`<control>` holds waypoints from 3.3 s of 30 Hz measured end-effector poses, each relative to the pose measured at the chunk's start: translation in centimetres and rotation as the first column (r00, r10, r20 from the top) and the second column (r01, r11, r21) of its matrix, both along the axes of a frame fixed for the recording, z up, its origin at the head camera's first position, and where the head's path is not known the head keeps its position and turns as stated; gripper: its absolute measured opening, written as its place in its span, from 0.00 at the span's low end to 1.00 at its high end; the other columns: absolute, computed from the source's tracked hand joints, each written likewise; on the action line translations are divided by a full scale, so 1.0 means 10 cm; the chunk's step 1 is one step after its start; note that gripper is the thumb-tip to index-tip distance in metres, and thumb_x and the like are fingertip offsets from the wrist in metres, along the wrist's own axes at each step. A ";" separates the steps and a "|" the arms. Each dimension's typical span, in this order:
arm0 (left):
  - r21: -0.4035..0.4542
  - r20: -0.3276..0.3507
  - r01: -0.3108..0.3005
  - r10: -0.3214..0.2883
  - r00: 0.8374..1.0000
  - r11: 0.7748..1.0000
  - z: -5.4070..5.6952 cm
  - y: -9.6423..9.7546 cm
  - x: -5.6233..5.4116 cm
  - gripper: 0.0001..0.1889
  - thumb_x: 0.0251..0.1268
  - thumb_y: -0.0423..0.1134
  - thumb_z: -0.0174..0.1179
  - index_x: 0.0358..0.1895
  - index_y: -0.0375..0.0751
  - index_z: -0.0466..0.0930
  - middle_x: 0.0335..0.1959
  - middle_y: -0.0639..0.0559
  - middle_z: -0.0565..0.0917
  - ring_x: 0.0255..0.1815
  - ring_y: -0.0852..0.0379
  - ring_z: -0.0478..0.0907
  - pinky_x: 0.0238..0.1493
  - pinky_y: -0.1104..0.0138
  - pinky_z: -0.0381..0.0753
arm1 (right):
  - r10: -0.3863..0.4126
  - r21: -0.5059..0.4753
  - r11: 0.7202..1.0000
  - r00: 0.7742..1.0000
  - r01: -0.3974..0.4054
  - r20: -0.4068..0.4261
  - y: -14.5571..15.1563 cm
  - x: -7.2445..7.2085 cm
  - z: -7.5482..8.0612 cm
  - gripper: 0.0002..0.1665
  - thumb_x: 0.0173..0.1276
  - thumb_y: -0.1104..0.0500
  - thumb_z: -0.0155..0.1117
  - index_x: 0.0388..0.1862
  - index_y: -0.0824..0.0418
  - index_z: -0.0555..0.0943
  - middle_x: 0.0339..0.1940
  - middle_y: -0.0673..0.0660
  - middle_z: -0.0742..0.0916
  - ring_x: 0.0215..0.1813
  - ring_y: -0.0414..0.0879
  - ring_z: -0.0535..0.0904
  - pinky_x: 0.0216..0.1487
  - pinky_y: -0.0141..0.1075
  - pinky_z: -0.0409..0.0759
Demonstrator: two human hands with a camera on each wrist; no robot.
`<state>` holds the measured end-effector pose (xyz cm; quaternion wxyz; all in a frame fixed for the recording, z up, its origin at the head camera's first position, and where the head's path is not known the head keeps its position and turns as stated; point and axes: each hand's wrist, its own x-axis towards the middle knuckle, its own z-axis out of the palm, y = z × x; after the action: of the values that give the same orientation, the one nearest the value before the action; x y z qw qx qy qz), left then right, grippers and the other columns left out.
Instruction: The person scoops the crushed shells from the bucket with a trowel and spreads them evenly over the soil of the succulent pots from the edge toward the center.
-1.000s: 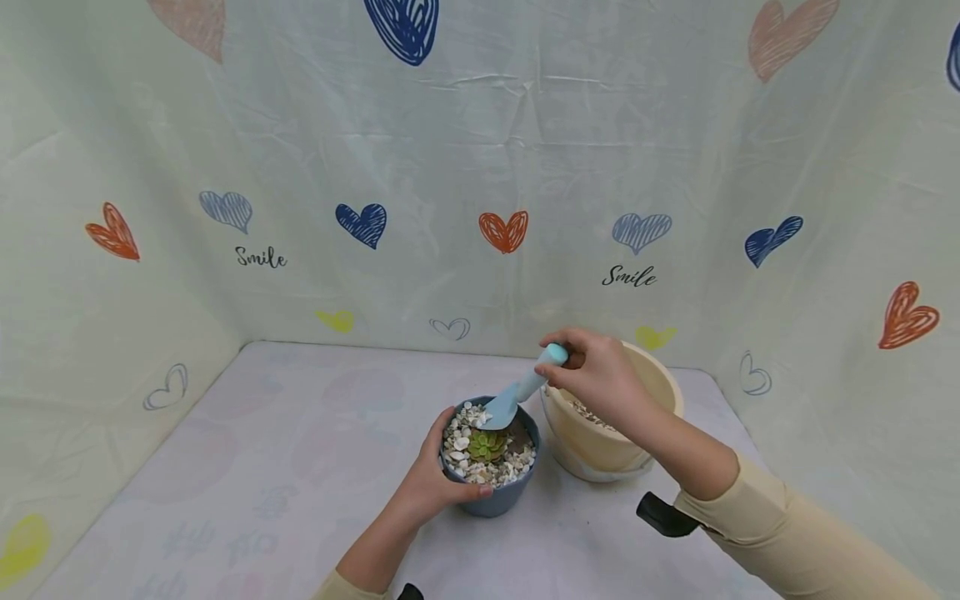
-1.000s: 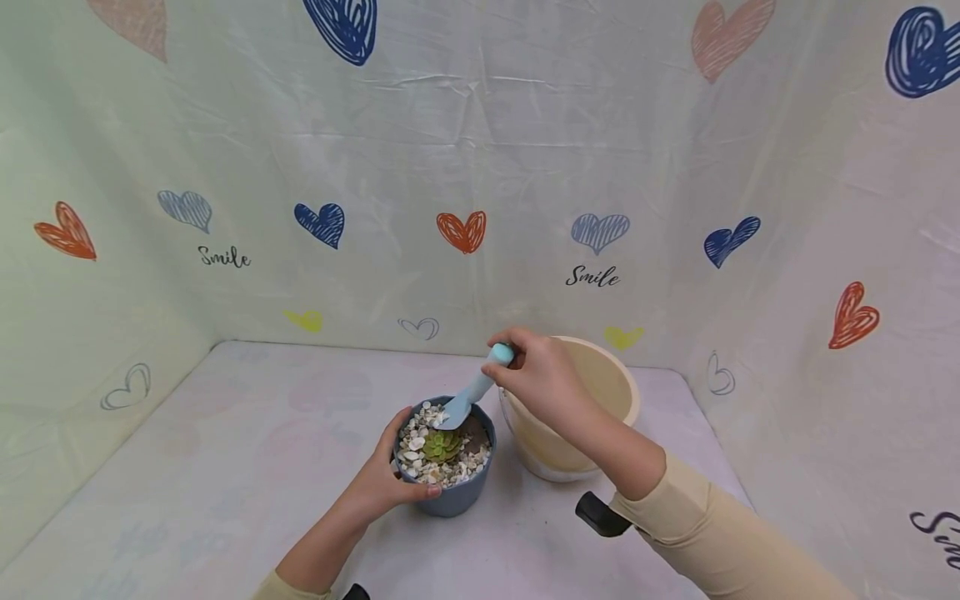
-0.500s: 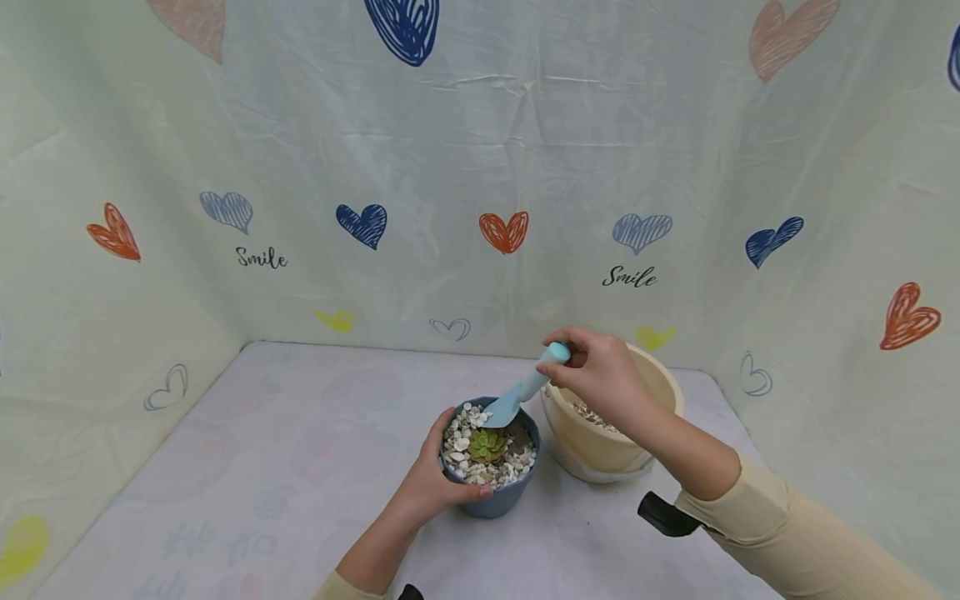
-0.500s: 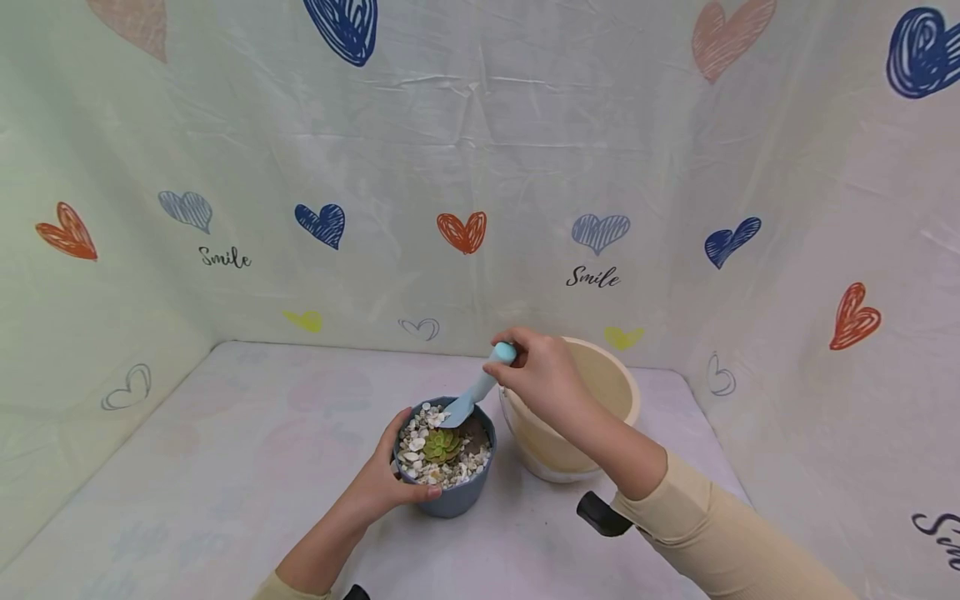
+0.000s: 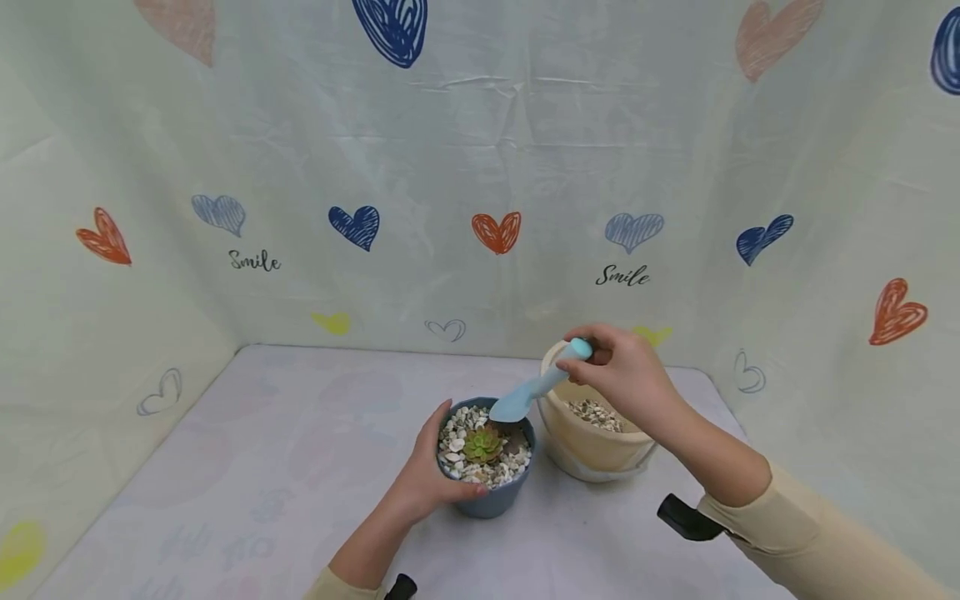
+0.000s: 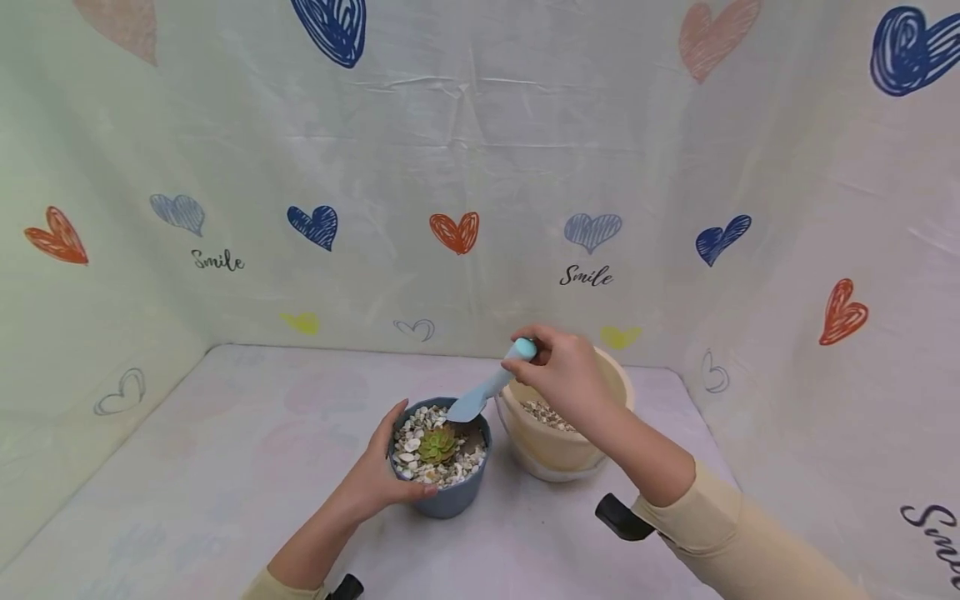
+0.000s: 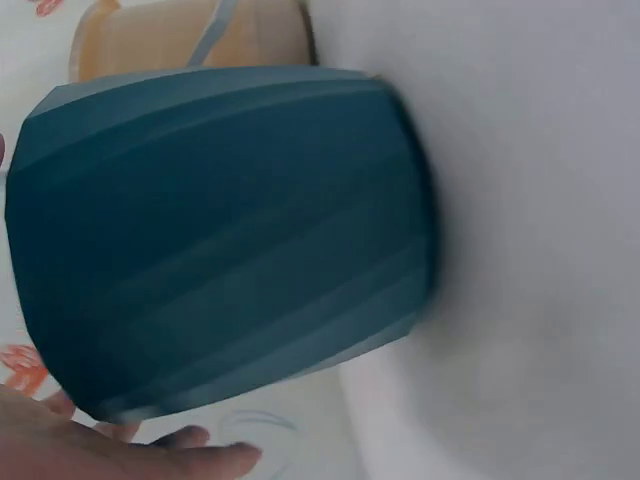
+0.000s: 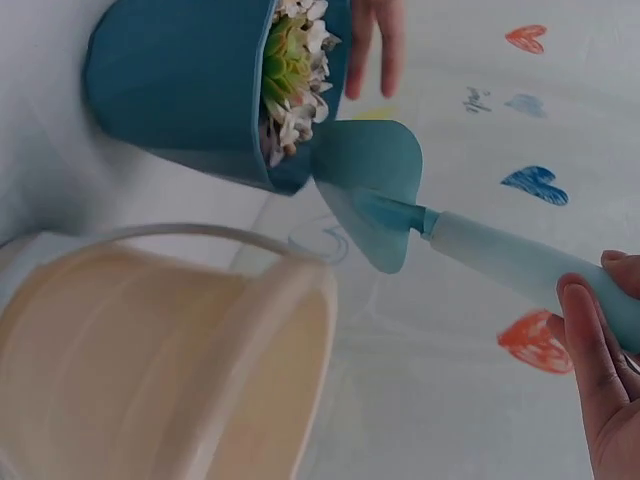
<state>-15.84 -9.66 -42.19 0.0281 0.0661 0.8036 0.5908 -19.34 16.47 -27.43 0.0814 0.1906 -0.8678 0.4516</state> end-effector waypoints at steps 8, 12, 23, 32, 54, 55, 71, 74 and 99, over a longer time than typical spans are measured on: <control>-0.132 -0.238 -0.091 0.058 0.969 0.987 0.33 0.20 0.00 0.62 0.36 0.44 0.82 0.78 0.54 0.49 0.79 0.51 0.46 0.76 0.40 0.45 0.64 0.35 0.57 | -0.081 -0.031 0.996 0.995 0.079 -0.053 0.40 0.15 0.11 0.21 0.63 0.62 0.71 0.53 0.69 0.79 0.39 0.62 0.87 0.34 0.42 0.86 0.37 0.31 0.83; -0.075 -0.243 -0.106 0.085 0.966 0.992 0.47 0.40 0.07 0.62 0.37 0.45 0.82 0.77 0.57 0.49 0.78 0.54 0.47 0.77 0.43 0.46 0.65 0.36 0.56 | -0.148 -0.030 0.989 0.985 0.146 -0.086 0.61 0.24 0.16 0.22 0.63 0.62 0.71 0.55 0.69 0.79 0.41 0.63 0.87 0.33 0.40 0.86 0.38 0.28 0.82; -0.016 -0.213 -0.014 0.010 0.977 1.000 0.38 1.16 0.14 0.62 0.37 0.41 0.82 0.78 0.51 0.49 0.77 0.46 0.49 0.75 0.41 0.51 0.67 0.43 0.59 | -0.284 0.023 0.958 0.955 0.287 -0.088 1.05 0.14 0.01 0.23 0.68 0.56 0.67 0.56 0.68 0.77 0.43 0.58 0.85 0.35 0.36 0.85 0.40 0.22 0.79; -0.084 -0.189 -0.042 0.025 0.982 0.996 0.28 1.55 0.07 0.66 0.35 0.46 0.83 0.78 0.45 0.44 0.78 0.40 0.42 0.74 0.36 0.48 0.64 0.44 0.64 | -0.225 0.225 0.945 0.970 0.239 -0.087 1.15 -0.14 -0.42 0.16 0.65 0.65 0.68 0.51 0.69 0.79 0.41 0.64 0.85 0.38 0.53 0.83 0.37 0.41 0.82; 0.150 -0.132 -0.250 0.270 0.954 0.957 0.05 1.91 -0.08 0.58 0.46 0.45 0.78 0.78 0.46 0.48 0.78 0.48 0.38 0.74 0.42 0.50 0.66 0.50 0.63 | -0.048 0.420 0.903 0.994 0.086 -0.100 0.97 -0.28 -0.63 0.12 0.49 0.74 0.75 0.31 0.62 0.84 0.29 0.54 0.84 0.29 0.46 0.76 0.29 0.37 0.79; 0.153 -0.132 -0.254 0.275 0.953 0.955 0.05 1.91 -0.08 0.56 0.48 0.45 0.77 0.78 0.45 0.48 0.78 0.49 0.38 0.74 0.42 0.50 0.66 0.50 0.63 | -0.044 0.416 0.906 0.995 0.077 -0.088 0.96 -0.27 -0.62 0.12 0.49 0.73 0.75 0.30 0.61 0.84 0.28 0.53 0.84 0.29 0.46 0.76 0.28 0.36 0.79; 0.179 -0.145 -0.289 0.316 0.938 0.940 0.03 1.91 -0.09 0.52 0.48 0.40 0.77 0.76 0.44 0.54 0.78 0.47 0.42 0.73 0.40 0.54 0.66 0.49 0.64 | -0.022 0.265 0.964 0.998 0.004 0.065 0.98 -0.19 -0.62 0.10 0.54 0.70 0.74 0.34 0.62 0.84 0.35 0.56 0.84 0.35 0.49 0.77 0.34 0.34 0.81; 0.176 -0.150 -0.295 0.322 0.935 0.939 0.03 1.91 -0.09 0.52 0.48 0.39 0.77 0.75 0.44 0.55 0.78 0.46 0.43 0.73 0.39 0.54 0.65 0.48 0.64 | -0.034 0.210 0.978 0.995 0.015 0.092 1.00 -0.18 -0.63 0.09 0.55 0.70 0.73 0.36 0.64 0.84 0.38 0.58 0.85 0.36 0.49 0.79 0.36 0.34 0.82; 0.205 -0.148 -0.288 0.321 0.935 0.935 0.03 1.90 -0.10 0.52 0.45 0.36 0.78 0.75 0.48 0.56 0.77 0.52 0.44 0.73 0.43 0.55 0.66 0.51 0.63 | -0.190 -0.082 0.973 0.948 0.217 0.254 1.17 0.05 -0.68 0.24 0.65 0.60 0.69 0.55 0.74 0.76 0.48 0.61 0.83 0.39 0.44 0.85 0.44 0.31 0.80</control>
<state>-16.80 9.37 -41.88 -0.1426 -0.0045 0.7466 0.6498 -18.85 28.16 -34.21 0.0300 0.0382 -0.8604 0.5073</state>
